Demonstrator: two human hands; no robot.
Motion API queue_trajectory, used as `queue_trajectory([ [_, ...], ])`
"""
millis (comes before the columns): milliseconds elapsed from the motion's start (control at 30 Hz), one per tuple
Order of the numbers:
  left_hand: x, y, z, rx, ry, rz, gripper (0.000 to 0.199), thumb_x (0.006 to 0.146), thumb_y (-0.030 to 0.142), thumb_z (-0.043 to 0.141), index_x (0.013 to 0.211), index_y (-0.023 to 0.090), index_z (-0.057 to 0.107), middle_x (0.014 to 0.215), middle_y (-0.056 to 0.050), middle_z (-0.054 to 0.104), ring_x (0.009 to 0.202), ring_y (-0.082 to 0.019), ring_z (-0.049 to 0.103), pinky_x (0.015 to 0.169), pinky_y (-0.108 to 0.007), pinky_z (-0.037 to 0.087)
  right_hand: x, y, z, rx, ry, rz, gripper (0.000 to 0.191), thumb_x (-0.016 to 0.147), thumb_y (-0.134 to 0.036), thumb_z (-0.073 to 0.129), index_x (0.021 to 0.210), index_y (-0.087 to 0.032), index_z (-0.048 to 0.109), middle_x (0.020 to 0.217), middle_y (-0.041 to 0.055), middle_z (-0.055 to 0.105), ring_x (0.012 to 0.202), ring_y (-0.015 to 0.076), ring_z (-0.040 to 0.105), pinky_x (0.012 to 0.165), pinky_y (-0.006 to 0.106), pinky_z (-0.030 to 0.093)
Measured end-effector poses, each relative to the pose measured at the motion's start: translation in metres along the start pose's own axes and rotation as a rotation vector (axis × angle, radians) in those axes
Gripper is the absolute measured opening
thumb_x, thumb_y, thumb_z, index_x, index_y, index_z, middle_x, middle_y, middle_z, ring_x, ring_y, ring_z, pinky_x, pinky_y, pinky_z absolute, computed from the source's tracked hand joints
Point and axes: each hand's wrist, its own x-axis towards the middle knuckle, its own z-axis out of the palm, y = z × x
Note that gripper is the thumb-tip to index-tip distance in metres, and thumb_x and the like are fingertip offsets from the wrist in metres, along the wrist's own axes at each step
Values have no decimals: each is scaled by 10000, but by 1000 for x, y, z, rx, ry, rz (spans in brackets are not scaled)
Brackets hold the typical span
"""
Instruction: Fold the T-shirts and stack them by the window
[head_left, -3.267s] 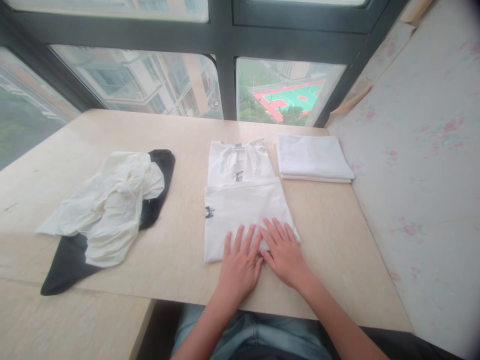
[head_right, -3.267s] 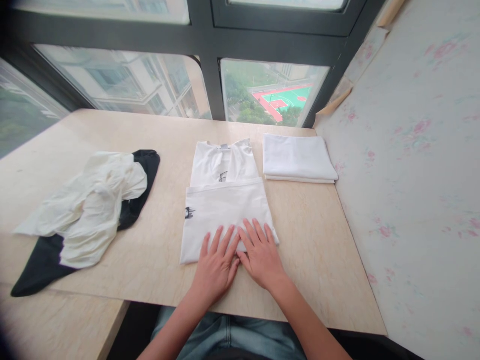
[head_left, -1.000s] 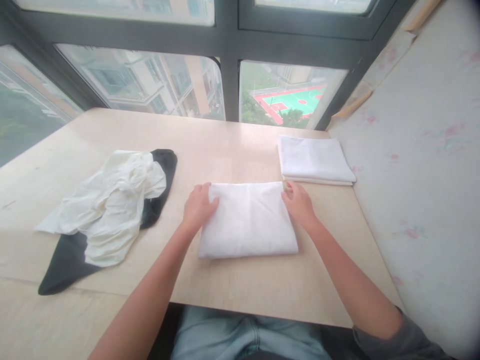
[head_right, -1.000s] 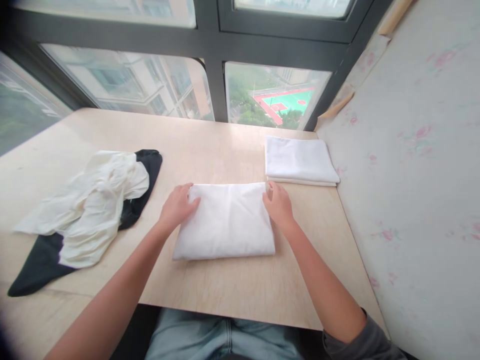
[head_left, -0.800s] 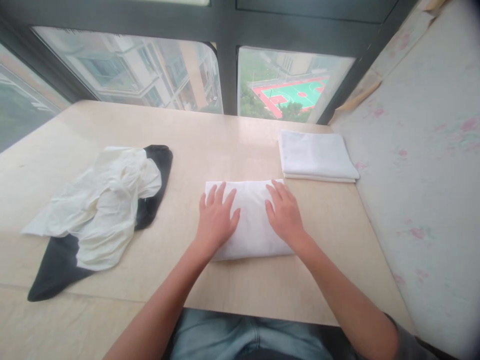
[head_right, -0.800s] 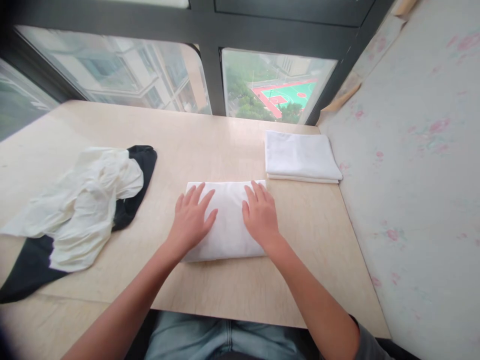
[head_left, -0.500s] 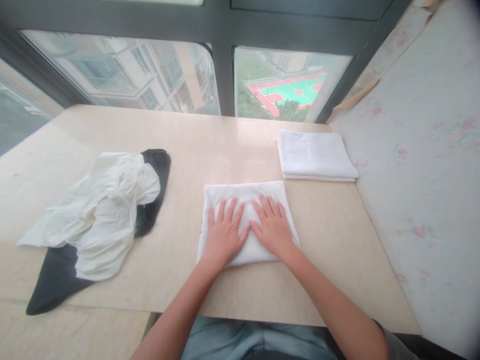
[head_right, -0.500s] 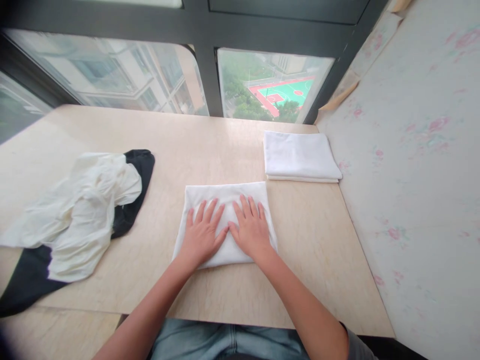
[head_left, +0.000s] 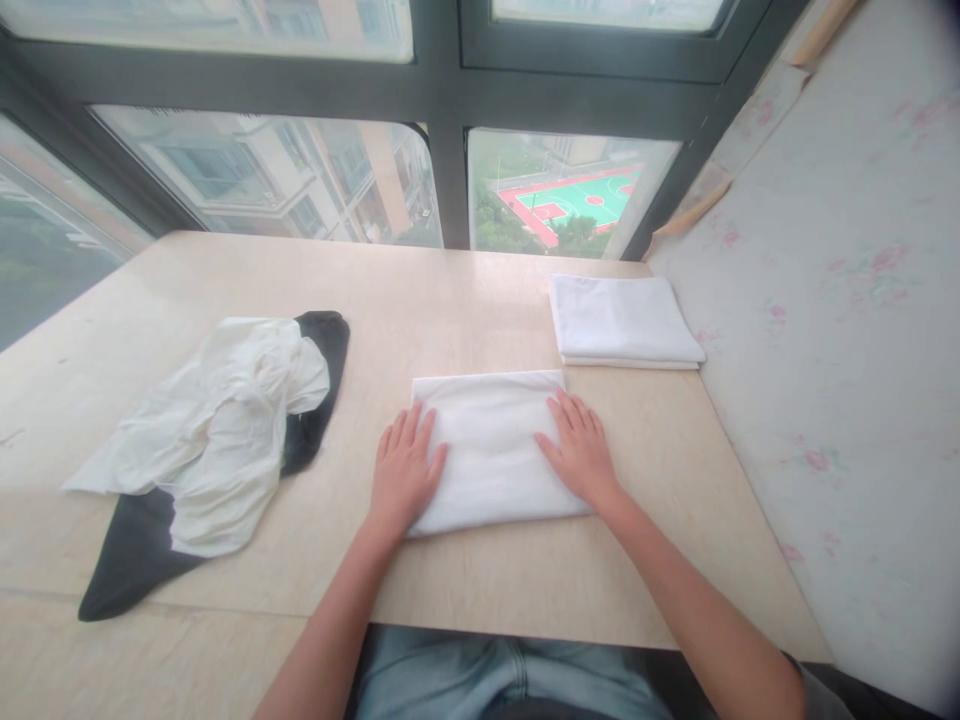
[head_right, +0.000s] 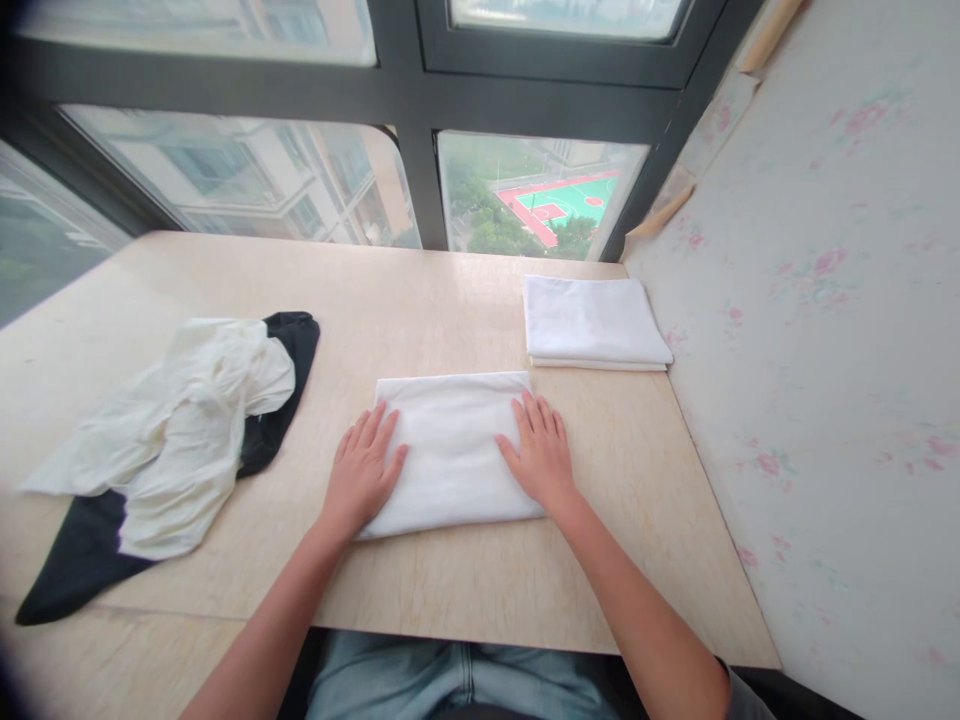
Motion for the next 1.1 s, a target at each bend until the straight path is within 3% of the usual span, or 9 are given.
queue_trajectory([
  [200,-29,-25,-10,-86,173,-79,488,960,382,389,1329,103,545,1400,-211,534,1331,-329,470,1114,-505,376,-25,36,-4,83,192,122,493,976,-335,393,1370,-70,529,1454,193,501,1406,291,381,1151,517,320],
  [300,-54,-26,-14,-234,235,-225,421,927,382,442,1229,133,598,1248,-177,630,1188,-316,569,1051,-498,439,-45,43,-13,265,215,169,441,940,-306,438,1280,-82,605,1409,193,541,1372,288,426,1162,514,323],
  [367,-71,-20,-19,-461,198,-373,434,896,420,498,1225,153,593,1194,-151,658,1076,-291,623,980,-478,496,-58,38,-24,491,211,303,424,895,-318,515,1256,-125,625,1404,169,548,1362,289,444,1175,522,313],
  [467,-98,-3,-31,-937,97,-602,559,827,474,620,1292,174,545,1242,-134,653,1088,-268,644,999,-447,506,-78,25,-49,1054,138,635,440,830,-357,649,1246,-217,624,1407,113,555,1352,279,472,1156,509,363],
  [567,-124,17,-48,-1367,96,-842,601,772,418,720,1294,177,544,1316,-129,632,1226,-271,597,1107,-426,443,-99,15,-74,1573,18,863,403,802,-359,727,1176,-231,649,1432,95,539,1368,278,467,1089,467,469],
  [667,-145,34,-61,-1649,84,-1072,537,775,287,722,1260,117,565,1298,-173,644,1248,-288,592,1140,-426,424,-120,12,-88,1838,-105,985,343,811,-279,712,1136,-177,673,1422,131,549,1368,285,474,1074,457,496],
  [733,-153,47,-66,-1795,8,-1167,481,812,208,672,1262,75,565,1305,-212,631,1252,-301,591,1137,-440,436,-132,7,-89,1993,-223,1070,312,844,-267,647,1125,-137,684,1402,162,564,1354,291,493,1091,458,482],
  [867,-145,80,-65,-1991,-115,-1166,395,891,126,583,1279,53,557,1368,-240,578,1286,-300,564,1118,-440,469,-142,-24,-81,2213,-417,1170,333,901,-275,526,1126,-90,688,1386,186,576,1340,278,513,1131,433,440],
  [1100,-96,117,-48,-2108,-32,-1225,205,953,123,514,1137,78,593,1253,-234,642,1179,-273,647,981,-360,575,-120,-76,-69,2382,-388,1191,312,944,-242,483,1124,-56,656,1358,195,595,1305,245,550,1135,380,436],
])
